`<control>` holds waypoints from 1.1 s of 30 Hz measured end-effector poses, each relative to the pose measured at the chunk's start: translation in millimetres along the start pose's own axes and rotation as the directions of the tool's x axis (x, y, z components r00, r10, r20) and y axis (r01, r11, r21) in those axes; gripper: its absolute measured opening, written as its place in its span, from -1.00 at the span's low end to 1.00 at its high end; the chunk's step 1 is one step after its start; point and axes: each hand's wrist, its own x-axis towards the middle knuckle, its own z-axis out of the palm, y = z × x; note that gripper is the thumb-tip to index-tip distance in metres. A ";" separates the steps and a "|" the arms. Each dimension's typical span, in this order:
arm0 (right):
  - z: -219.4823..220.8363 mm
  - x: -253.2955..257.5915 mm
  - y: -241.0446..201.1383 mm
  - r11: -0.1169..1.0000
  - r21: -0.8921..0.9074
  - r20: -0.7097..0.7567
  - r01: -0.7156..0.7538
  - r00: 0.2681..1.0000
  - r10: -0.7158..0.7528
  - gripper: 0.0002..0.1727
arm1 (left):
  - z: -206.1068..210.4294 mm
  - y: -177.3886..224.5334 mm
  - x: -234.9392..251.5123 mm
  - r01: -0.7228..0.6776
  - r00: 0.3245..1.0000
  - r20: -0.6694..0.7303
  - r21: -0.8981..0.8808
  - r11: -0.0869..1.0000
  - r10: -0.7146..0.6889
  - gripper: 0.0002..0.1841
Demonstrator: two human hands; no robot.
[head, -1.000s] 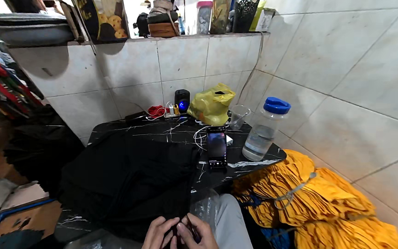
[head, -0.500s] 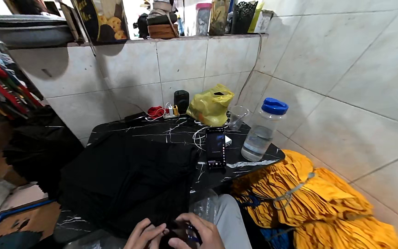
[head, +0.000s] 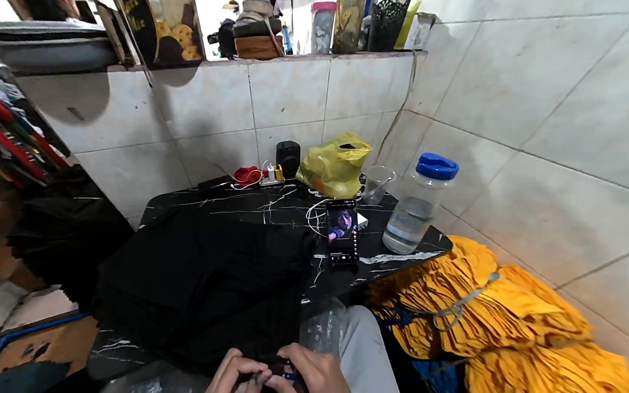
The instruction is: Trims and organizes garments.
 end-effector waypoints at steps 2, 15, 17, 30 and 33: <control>0.3 0.5 0.3 0.999 -0.024 0.004 0.032 0.999 -0.032 -0.64 | -0.7 0.4 -0.1 -0.009 1.000 0.004 0.016 1.000 0.009 -0.95; 10.1 2.6 -7.6 0.980 -0.169 -0.045 0.102 0.993 -0.111 -0.69 | -1.8 0.3 -1.8 -0.014 1.000 -0.027 0.039 0.999 0.015 -0.91; 11.1 2.9 -8.0 0.979 -0.176 -0.090 0.100 0.989 -0.117 -0.68 | -0.7 1.1 -1.8 -0.007 0.999 -0.036 0.019 1.000 0.007 -0.89; 19.9 7.2 -7.8 0.888 0.380 -0.071 -0.258 0.949 0.306 -0.82 | -23.9 9.6 1.0 0.126 0.936 0.315 0.124 0.984 -0.159 -0.84; 15.8 5.5 -0.9 0.753 0.570 0.037 -0.330 0.925 0.377 -0.85 | -36.5 5.3 3.7 0.051 0.914 0.388 0.188 0.981 -0.122 -0.70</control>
